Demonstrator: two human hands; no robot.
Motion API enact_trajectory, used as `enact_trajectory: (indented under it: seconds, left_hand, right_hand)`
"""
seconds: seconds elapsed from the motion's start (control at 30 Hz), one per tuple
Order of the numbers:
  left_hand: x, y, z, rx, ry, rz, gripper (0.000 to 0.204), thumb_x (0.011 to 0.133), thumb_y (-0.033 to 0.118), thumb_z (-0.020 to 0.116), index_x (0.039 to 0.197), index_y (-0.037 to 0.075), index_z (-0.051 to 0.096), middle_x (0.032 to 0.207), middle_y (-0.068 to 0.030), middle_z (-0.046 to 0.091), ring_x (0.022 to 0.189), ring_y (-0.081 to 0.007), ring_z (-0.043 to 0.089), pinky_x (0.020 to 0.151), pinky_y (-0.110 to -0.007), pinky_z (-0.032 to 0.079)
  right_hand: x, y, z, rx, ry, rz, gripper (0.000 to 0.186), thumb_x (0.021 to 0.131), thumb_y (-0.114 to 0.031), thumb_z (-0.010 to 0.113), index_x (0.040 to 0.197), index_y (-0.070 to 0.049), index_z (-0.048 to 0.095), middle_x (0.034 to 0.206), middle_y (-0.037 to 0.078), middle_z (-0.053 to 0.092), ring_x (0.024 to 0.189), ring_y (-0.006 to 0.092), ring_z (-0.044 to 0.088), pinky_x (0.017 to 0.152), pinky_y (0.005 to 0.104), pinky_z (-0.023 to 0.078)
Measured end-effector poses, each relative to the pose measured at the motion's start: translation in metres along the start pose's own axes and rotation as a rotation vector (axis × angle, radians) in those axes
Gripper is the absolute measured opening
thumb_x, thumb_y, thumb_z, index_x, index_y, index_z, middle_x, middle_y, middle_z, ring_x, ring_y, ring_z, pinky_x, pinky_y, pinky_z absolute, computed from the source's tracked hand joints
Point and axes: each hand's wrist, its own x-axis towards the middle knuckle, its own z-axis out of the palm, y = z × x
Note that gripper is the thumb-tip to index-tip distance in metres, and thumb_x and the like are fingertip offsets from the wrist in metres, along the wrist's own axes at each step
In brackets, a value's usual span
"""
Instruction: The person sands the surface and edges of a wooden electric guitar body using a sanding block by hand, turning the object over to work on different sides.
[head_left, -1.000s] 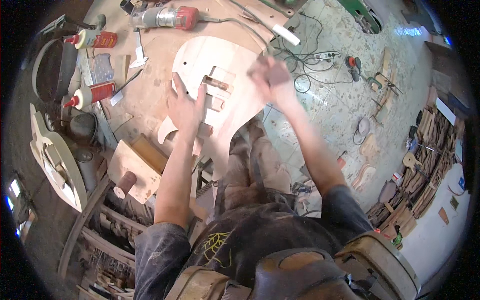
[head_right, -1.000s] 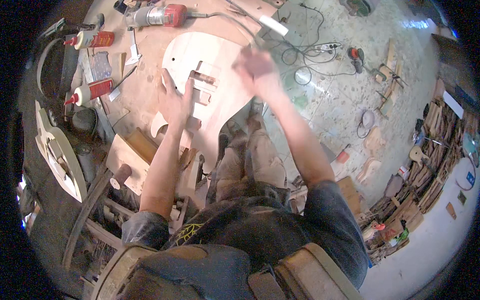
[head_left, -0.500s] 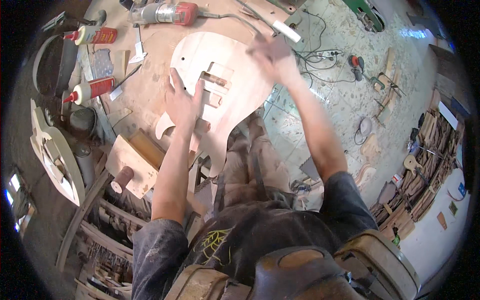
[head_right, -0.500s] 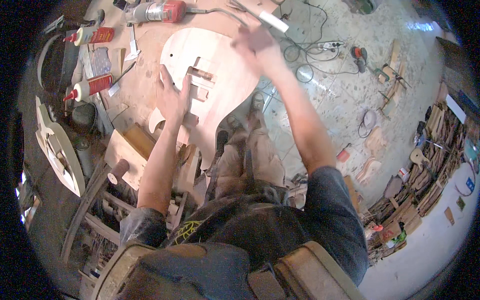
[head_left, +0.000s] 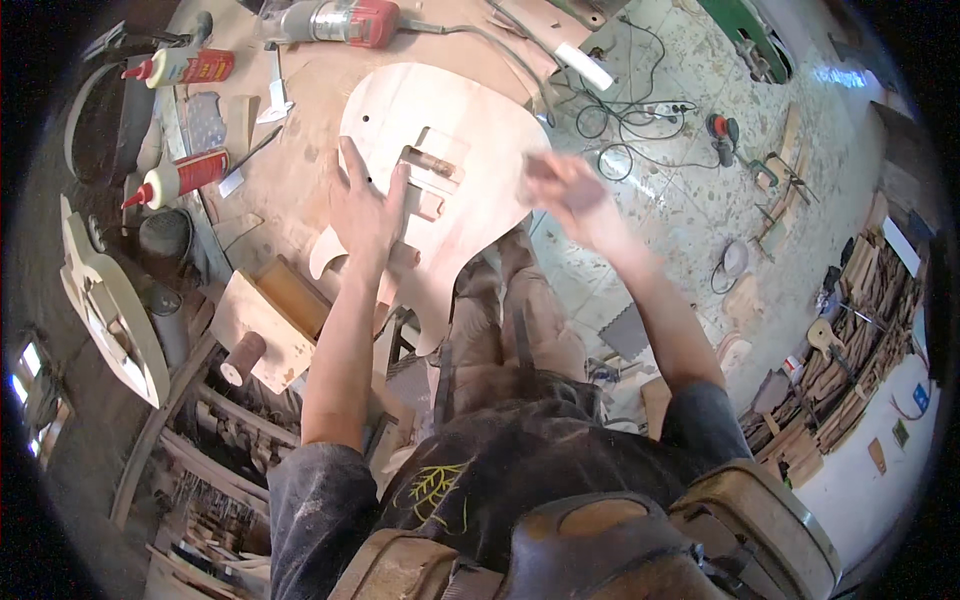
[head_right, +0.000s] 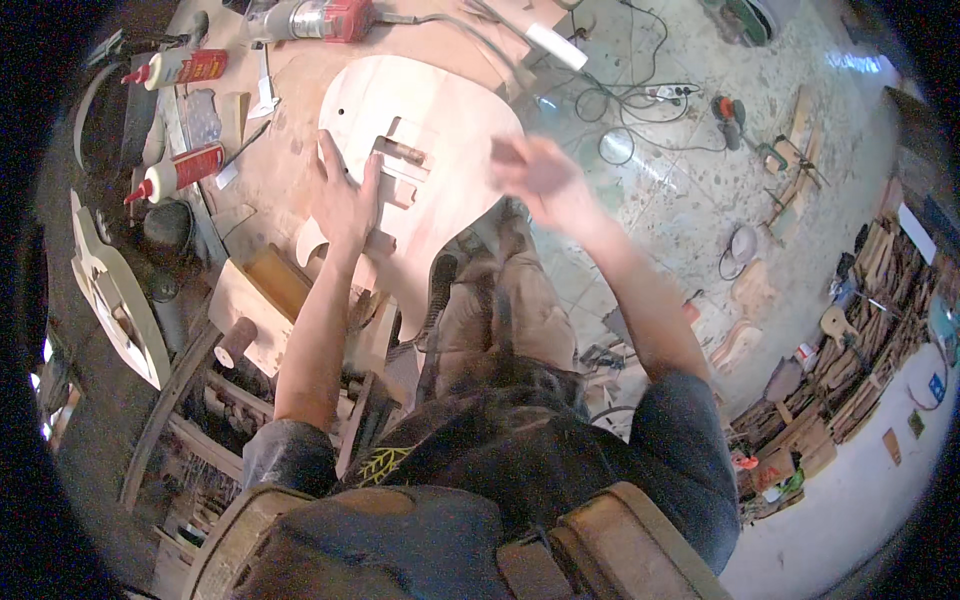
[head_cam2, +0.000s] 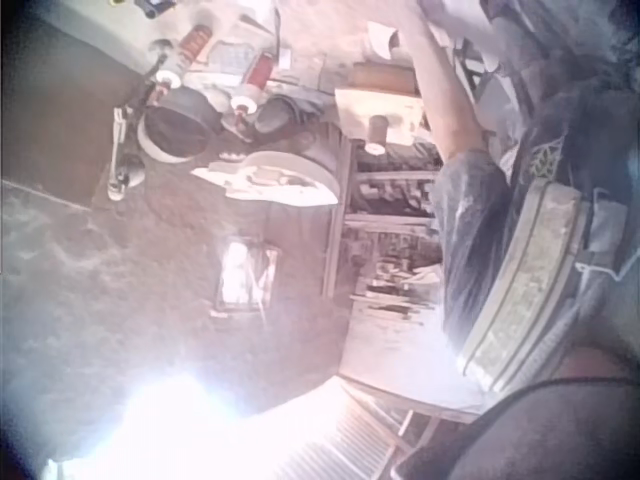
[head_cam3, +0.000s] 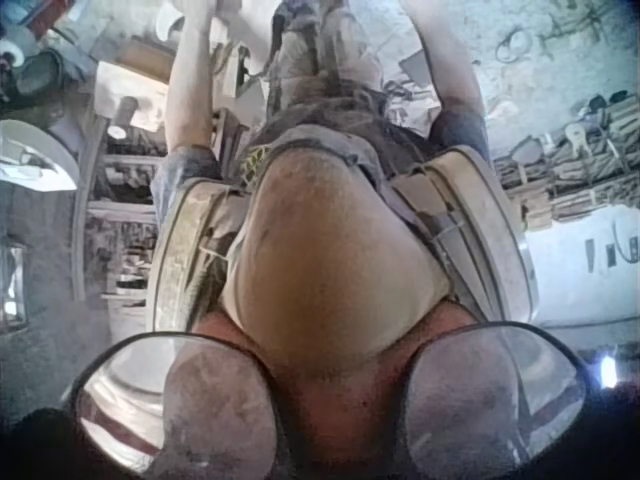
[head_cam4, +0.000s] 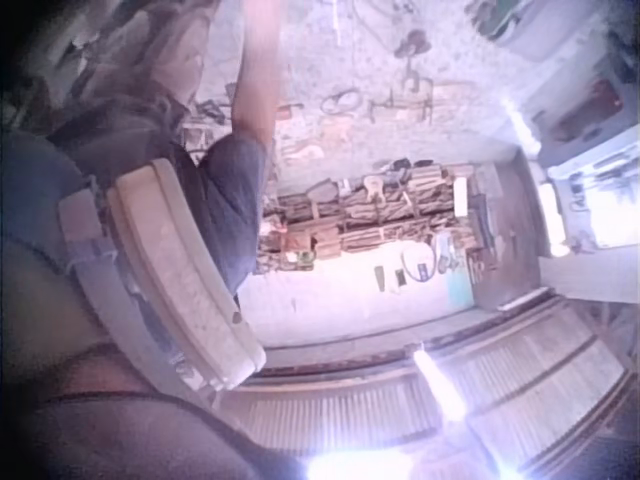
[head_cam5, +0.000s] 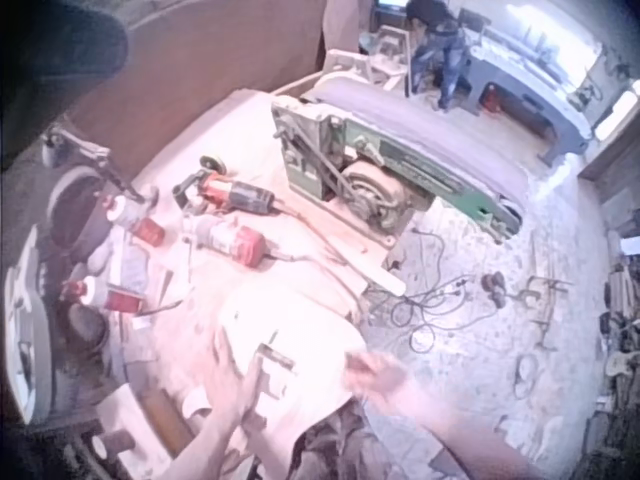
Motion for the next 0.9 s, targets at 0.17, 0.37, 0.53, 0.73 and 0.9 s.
enact_trajectory:
  seconds: [0.17,0.37,0.53,0.73,0.9]
  left_hand:
    - [0.001,0.005,0.006,0.034,0.039,0.071,0.094,0.095,0.061,0.061,0.163,0.006,0.027,0.16,-0.0298,0.034,0.143,-0.0473,0.044,0.113,-0.05,0.043]
    - [-0.001,0.003,-0.001,0.04,-0.016,-0.019,0.094,0.094,0.06,0.062,0.164,0.007,0.028,0.16,-0.03,0.034,0.144,-0.0469,0.042,0.115,-0.05,0.041]
    - [-0.003,-0.002,0.002,0.088,0.037,0.05,0.093,0.094,0.061,0.062,0.164,0.008,0.029,0.16,-0.031,0.033,0.143,-0.0467,0.043,0.115,-0.05,0.04]
    - [0.003,0.002,0.002,0.022,0.012,0.007,0.093,0.093,0.059,0.063,0.163,0.007,0.031,0.159,-0.0287,0.036,0.141,-0.0456,0.045,0.113,-0.05,0.042]
    - [-0.003,0.001,0.002,0.023,0.062,0.062,0.093,0.091,0.06,0.065,0.162,0.008,0.034,0.16,-0.0272,0.035,0.141,-0.045,0.045,0.112,-0.049,0.043]
  right_hand:
    - [0.075,0.047,-0.008,0.519,-0.078,0.367,0.023,0.094,-0.018,0.066,0.116,-0.013,0.07,0.125,0.008,0.068,0.112,0.0333,0.066,0.094,0.0429,0.055]
    - [0.015,0.02,-0.005,0.112,-0.138,0.111,0.041,0.093,-0.015,0.069,0.133,-0.018,0.065,0.127,0.009,0.07,0.114,0.0322,0.066,0.097,0.0415,0.054]
    - [0.043,0.039,-0.003,0.48,-0.07,0.103,0.037,0.096,-0.023,0.067,0.133,-0.017,0.065,0.115,0.01,0.074,0.107,0.0279,0.069,0.091,0.0387,0.055]
    - [0.082,0.04,-0.019,0.143,-0.141,-0.048,0.034,0.091,-0.018,0.07,0.125,-0.016,0.069,0.112,0.008,0.073,0.108,0.0286,0.069,0.091,0.0449,0.055]
    - [0.039,0.032,-0.012,0.749,-0.157,0.209,0.038,0.091,-0.015,0.071,0.129,-0.016,0.068,0.115,0.008,0.071,0.11,0.0287,0.066,0.092,0.0402,0.054]
